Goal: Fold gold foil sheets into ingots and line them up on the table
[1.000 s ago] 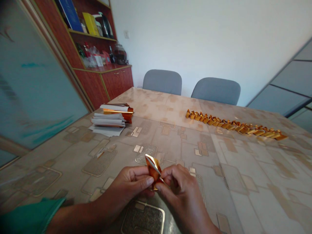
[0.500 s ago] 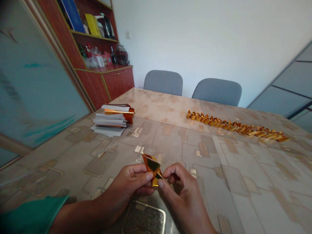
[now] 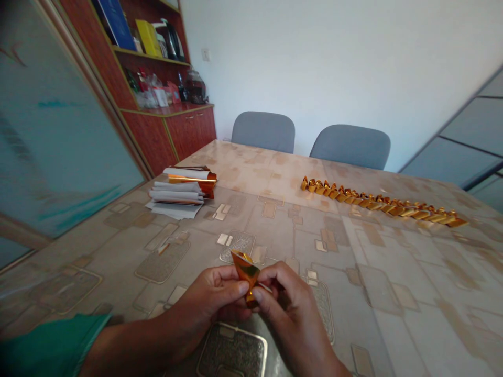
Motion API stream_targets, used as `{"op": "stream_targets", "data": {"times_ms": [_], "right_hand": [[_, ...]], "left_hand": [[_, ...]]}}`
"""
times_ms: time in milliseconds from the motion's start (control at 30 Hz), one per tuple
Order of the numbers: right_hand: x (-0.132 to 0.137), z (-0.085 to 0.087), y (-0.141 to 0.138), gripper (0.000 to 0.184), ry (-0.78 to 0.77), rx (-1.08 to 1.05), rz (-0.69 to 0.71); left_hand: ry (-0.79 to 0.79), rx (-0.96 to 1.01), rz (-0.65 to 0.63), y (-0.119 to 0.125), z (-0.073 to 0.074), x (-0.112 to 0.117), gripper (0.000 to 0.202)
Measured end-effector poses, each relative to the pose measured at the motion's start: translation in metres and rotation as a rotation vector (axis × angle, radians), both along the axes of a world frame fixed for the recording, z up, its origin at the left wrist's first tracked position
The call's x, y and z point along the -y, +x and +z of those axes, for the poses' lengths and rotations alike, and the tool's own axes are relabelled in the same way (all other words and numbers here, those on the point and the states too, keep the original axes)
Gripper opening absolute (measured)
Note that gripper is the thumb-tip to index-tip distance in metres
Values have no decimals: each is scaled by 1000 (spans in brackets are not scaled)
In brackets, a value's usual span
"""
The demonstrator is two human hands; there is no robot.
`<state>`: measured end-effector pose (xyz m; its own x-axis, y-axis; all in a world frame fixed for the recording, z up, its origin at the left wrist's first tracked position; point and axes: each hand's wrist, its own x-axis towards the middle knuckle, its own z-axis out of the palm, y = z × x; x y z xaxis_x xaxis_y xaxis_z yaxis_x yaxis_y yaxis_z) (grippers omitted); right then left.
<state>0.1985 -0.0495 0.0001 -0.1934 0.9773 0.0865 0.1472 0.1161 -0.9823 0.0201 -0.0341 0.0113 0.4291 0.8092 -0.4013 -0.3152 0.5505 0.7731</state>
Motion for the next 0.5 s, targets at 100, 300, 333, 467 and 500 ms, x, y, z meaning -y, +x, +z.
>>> {"op": "stream_targets", "data": {"times_ms": [100, 300, 333, 467, 500], "right_hand": [[0, -1, -2, 22, -75, -87, -51], [-1, 0, -8, 22, -132, -77, -87], [-2, 1, -8, 20, -124, -61, -94], [-3, 1, -8, 16, -81, -30, -93], [-3, 1, -7, 16, -77, -41, -84]], "left_hand": [[-14, 33, 39, 0, 3, -1, 44], [-19, 19, 49, 2, 2, 0, 43], [-11, 14, 34, 2, 2, 0, 42], [5, -2, 5, 2, 2, 1, 41], [2, -2, 9, 1, 2, 1, 41]]}}
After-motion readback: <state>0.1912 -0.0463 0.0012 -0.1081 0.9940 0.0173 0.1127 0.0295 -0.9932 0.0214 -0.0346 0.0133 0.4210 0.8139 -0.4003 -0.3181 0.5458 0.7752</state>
